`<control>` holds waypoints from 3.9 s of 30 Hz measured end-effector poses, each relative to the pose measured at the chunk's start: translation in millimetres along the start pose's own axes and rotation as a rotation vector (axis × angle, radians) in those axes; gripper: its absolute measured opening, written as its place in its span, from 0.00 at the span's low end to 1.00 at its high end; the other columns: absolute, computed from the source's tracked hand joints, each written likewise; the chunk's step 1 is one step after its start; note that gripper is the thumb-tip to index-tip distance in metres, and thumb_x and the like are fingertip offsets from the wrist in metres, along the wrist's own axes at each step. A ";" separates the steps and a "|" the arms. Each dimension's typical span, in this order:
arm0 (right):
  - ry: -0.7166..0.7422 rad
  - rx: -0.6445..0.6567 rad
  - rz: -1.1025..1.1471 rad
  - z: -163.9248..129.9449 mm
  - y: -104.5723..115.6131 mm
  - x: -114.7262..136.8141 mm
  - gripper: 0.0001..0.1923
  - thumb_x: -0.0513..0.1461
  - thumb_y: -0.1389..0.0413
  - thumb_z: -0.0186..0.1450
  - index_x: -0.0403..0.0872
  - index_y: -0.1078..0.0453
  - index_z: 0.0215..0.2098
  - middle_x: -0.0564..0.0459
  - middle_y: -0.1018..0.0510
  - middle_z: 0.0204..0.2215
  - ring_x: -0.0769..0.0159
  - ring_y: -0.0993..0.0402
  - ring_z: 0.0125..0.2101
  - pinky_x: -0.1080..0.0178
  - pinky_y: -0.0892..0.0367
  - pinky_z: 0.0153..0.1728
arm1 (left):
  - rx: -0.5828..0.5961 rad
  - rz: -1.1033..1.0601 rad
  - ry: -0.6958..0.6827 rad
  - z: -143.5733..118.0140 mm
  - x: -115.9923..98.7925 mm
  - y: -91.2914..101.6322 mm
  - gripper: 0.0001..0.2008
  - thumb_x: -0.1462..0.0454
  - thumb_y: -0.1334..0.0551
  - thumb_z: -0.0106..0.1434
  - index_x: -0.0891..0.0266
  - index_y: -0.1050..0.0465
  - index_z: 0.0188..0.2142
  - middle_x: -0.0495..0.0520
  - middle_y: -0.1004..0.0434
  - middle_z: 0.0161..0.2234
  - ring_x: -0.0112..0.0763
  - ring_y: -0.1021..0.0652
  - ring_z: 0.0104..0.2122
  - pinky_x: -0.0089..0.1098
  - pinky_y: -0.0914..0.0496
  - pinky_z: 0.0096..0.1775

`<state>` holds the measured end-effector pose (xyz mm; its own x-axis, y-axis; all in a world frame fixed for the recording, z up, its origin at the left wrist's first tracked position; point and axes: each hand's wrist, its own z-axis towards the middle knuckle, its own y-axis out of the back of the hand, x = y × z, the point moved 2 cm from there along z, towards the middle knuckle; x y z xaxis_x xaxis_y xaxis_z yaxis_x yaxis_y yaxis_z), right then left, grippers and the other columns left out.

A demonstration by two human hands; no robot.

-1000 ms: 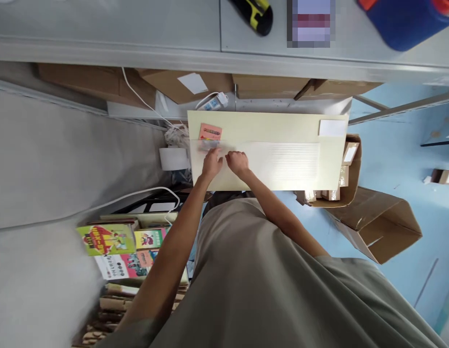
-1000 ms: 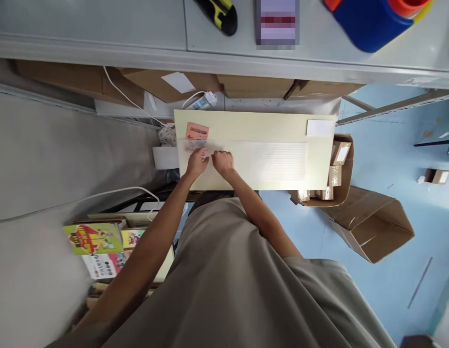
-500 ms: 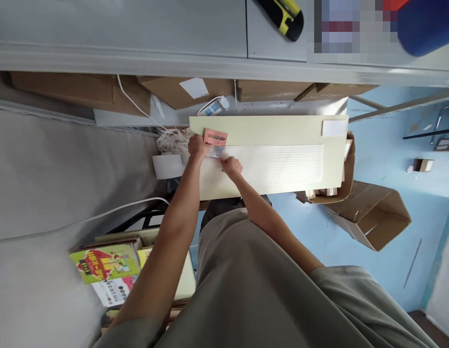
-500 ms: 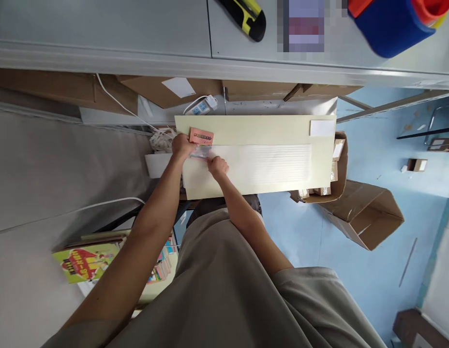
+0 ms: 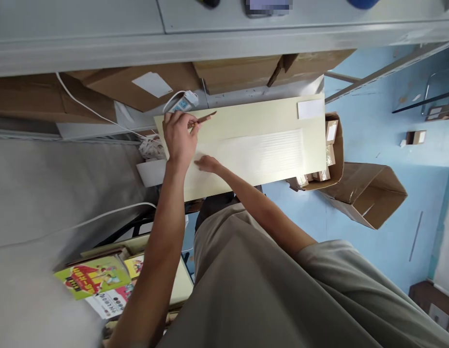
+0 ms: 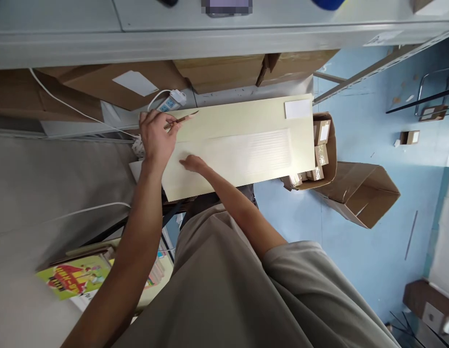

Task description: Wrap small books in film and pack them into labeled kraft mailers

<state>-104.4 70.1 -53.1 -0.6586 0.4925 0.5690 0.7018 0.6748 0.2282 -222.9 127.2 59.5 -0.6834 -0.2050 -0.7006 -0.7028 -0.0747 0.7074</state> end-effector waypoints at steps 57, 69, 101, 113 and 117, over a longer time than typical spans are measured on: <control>0.177 -0.301 -0.263 -98.0 254.7 -239.5 0.08 0.39 0.44 0.81 0.48 0.23 0.45 0.37 0.15 0.55 0.46 0.21 0.58 0.45 0.26 0.65 | -0.171 -0.474 0.580 -130.8 -109.8 -360.3 0.06 0.68 0.29 0.69 0.57 0.20 0.43 0.56 0.12 0.44 0.41 0.13 0.47 0.39 0.23 0.56; 0.139 -0.374 -0.300 -104.3 253.5 -247.5 0.09 0.43 0.41 0.81 0.47 0.27 0.54 0.32 0.14 0.53 0.41 0.16 0.55 0.42 0.23 0.62 | -0.163 -0.539 0.566 -130.3 -106.0 -355.1 0.07 0.63 0.25 0.68 0.56 0.19 0.42 0.58 0.12 0.44 0.47 0.13 0.52 0.41 0.23 0.58; 0.057 -0.440 -0.252 -41.5 329.2 -247.4 0.14 0.47 0.41 0.78 0.48 0.23 0.39 0.40 0.14 0.38 0.46 0.16 0.49 0.43 0.21 0.57 | -0.115 -0.468 0.398 -148.7 -136.3 -356.2 0.08 0.65 0.26 0.71 0.54 0.21 0.36 0.62 0.22 0.51 0.56 0.21 0.62 0.56 0.30 0.70; 0.137 -0.476 -0.546 -71.8 352.0 -224.0 0.21 0.51 0.46 0.82 0.45 0.19 0.48 0.34 0.13 0.46 0.42 0.14 0.53 0.41 0.20 0.59 | 0.292 -0.071 0.147 -165.5 -181.4 -381.8 0.21 0.66 0.31 0.75 0.64 0.25 0.66 0.75 0.31 0.74 0.65 0.35 0.79 0.64 0.36 0.78; 0.574 -0.289 -0.693 -90.1 363.4 -202.9 0.21 0.49 0.47 0.83 0.47 0.19 0.63 0.37 0.15 0.59 0.42 0.21 0.65 0.37 0.25 0.68 | 0.268 -0.081 0.093 -168.6 -181.3 -366.7 0.24 0.73 0.37 0.73 0.62 0.24 0.67 0.73 0.25 0.70 0.63 0.29 0.76 0.59 0.30 0.75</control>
<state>308.7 165.9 -14.5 -0.7740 -0.3649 0.5175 0.2949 0.5155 0.8045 192.0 27.2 -57.2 -0.6109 -0.2980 -0.7335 -0.7897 0.1639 0.5912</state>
